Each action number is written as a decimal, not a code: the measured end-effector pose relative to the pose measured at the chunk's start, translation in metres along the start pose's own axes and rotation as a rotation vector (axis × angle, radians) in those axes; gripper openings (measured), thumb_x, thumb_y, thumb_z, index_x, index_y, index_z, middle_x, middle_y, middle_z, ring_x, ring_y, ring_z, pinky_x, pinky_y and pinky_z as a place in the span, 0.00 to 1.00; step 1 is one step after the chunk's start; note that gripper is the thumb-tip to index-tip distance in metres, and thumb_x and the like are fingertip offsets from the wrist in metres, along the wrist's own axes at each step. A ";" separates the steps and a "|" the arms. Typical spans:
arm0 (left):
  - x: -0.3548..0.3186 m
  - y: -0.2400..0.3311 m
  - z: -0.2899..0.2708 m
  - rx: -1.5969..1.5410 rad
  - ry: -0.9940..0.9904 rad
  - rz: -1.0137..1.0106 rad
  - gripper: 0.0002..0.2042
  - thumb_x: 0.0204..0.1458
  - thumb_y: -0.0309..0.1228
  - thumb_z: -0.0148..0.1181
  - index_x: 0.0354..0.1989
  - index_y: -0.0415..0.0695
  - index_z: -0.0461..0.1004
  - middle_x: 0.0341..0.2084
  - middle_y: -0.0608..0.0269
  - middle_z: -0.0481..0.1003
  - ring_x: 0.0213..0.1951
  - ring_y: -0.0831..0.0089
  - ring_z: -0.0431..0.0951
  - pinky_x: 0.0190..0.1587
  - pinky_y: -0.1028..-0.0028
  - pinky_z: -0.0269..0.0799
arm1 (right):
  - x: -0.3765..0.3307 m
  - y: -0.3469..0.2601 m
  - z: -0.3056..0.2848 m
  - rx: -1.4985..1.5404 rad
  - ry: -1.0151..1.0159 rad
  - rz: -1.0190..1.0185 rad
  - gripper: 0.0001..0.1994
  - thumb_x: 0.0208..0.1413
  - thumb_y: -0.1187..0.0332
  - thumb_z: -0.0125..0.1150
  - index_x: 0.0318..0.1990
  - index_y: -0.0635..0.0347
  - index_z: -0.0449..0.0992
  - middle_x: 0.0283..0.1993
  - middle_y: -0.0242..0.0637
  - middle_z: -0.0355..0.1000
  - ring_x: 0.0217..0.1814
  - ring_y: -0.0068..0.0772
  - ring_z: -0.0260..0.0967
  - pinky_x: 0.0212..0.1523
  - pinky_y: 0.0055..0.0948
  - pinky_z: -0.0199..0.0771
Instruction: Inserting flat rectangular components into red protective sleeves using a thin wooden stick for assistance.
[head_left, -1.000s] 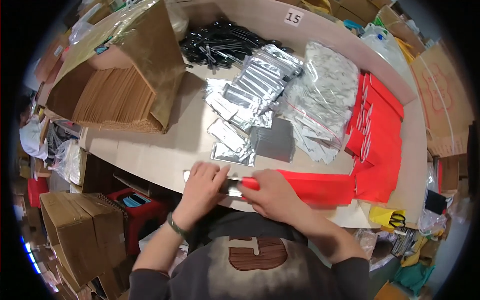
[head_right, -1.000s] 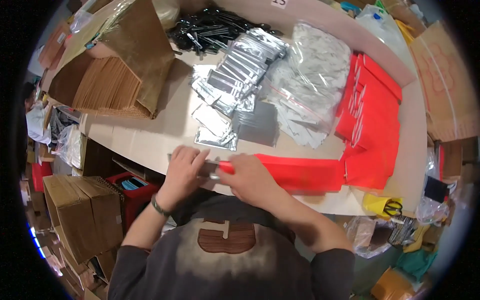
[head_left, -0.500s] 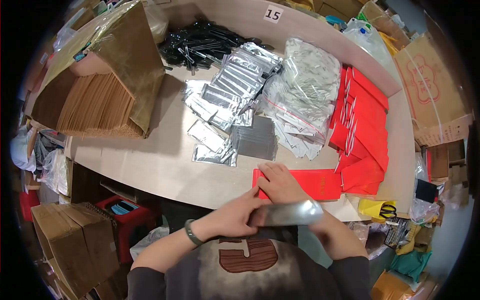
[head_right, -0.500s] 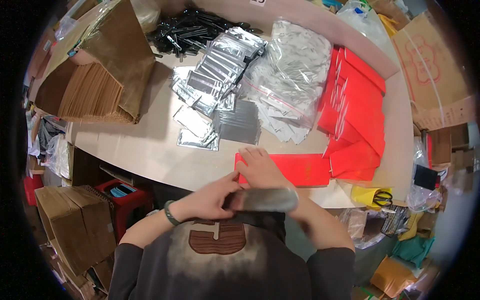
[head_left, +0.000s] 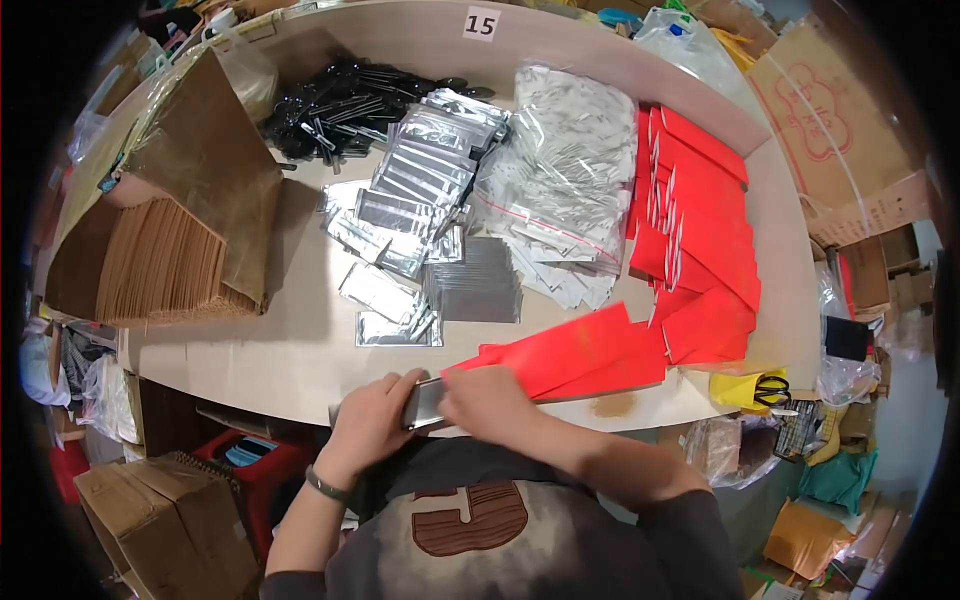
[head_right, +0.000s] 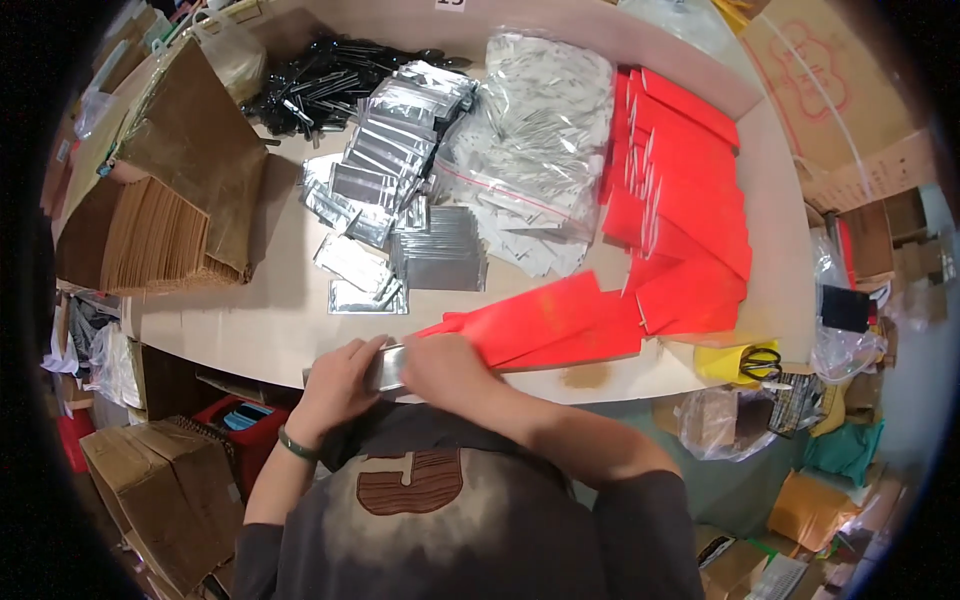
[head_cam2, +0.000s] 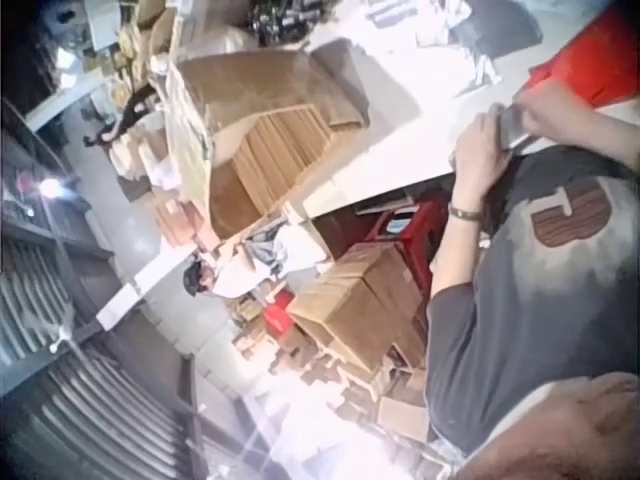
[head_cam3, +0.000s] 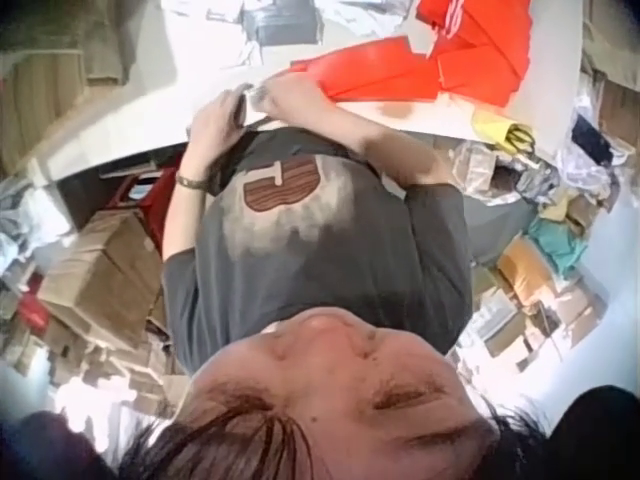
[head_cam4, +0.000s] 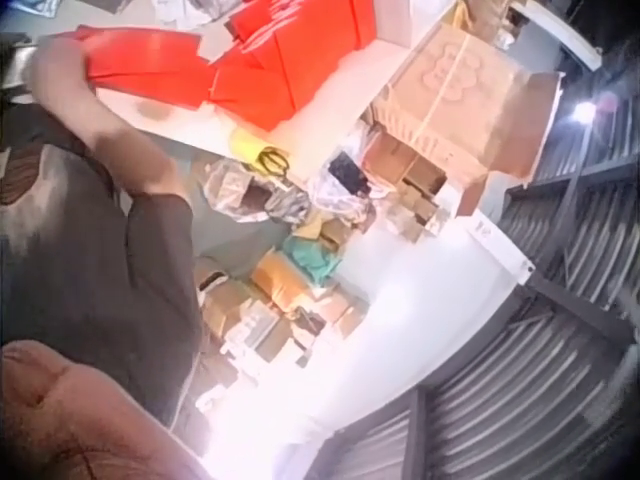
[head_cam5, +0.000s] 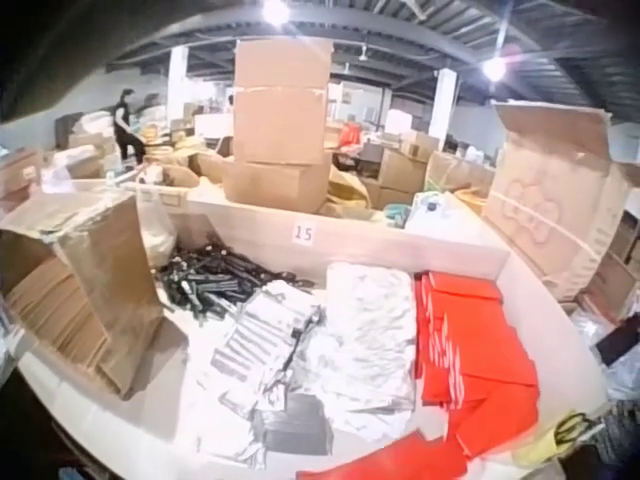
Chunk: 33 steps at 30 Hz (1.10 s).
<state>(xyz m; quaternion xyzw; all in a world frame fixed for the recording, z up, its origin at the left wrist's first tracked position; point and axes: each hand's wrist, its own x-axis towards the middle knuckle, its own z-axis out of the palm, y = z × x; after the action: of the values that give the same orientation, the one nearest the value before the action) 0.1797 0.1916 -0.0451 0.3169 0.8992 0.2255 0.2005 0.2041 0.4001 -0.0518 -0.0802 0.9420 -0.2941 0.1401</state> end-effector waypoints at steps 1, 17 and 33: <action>0.006 0.002 -0.001 -0.002 0.001 0.010 0.34 0.39 0.33 0.72 0.58 0.46 0.66 0.41 0.55 0.73 0.43 0.54 0.76 0.43 0.61 0.74 | 0.000 -0.007 0.002 0.106 0.012 -0.149 0.11 0.50 0.62 0.59 0.26 0.61 0.74 0.23 0.47 0.73 0.29 0.53 0.75 0.32 0.48 0.74; -0.030 -0.156 -0.170 0.280 1.060 -0.331 0.10 0.55 0.28 0.61 0.44 0.40 0.78 0.37 0.54 0.80 0.36 0.61 0.79 0.39 0.67 0.74 | 0.065 0.032 -0.042 0.219 0.273 -0.068 0.08 0.55 0.66 0.60 0.38 0.59 0.80 0.41 0.41 0.75 0.44 0.47 0.73 0.44 0.41 0.72; -0.015 -0.180 -0.177 0.573 0.782 -0.705 0.10 0.54 0.26 0.55 0.43 0.39 0.78 0.35 0.42 0.77 0.39 0.45 0.78 0.42 0.55 0.74 | 0.072 -0.038 -0.006 0.223 0.247 -0.380 0.12 0.48 0.75 0.57 0.42 0.57 0.75 0.41 0.44 0.71 0.40 0.52 0.72 0.38 0.42 0.74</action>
<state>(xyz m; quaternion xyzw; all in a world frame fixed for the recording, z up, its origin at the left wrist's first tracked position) 0.0149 0.0066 0.0075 -0.0655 0.9822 -0.0063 -0.1758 0.1368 0.3552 -0.0409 -0.2031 0.8817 -0.4250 -0.0260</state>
